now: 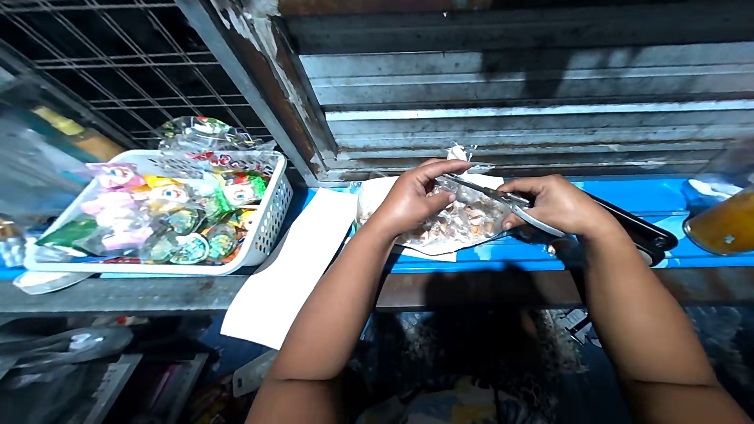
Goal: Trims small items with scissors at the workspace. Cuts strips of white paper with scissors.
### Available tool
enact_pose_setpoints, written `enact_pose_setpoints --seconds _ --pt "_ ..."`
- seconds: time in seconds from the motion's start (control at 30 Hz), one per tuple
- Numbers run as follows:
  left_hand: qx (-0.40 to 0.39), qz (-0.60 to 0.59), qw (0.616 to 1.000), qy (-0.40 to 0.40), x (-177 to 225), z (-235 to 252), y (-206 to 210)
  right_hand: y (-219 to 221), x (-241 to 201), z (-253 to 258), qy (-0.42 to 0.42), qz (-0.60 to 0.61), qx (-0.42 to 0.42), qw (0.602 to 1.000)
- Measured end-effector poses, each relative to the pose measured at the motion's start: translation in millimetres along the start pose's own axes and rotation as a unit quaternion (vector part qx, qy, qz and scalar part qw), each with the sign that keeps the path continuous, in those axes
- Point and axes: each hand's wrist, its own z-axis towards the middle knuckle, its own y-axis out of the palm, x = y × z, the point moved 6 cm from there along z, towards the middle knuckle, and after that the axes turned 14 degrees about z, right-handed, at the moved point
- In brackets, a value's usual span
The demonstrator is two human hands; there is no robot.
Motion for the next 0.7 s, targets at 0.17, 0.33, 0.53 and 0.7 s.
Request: enact_pose_setpoints --seconds 0.17,0.33,0.53,0.7 --pt "-0.003 0.0 1.0 -0.001 -0.1 -0.1 -0.1 -0.2 0.1 0.2 -0.01 -0.008 0.006 1.0" --pt "-0.012 0.002 1.0 -0.007 -2.0 0.0 1.2 -0.9 0.5 -0.1 -0.01 -0.013 0.001 1.0" --pt "-0.024 0.023 0.999 -0.011 -0.9 -0.3 2.0 -2.4 2.9 -0.7 -0.002 -0.016 -0.003 1.0" --pt "-0.034 0.019 0.999 -0.017 -0.5 -0.3 2.0 -4.6 1.8 -2.8 0.003 -0.02 -0.01 1.0"
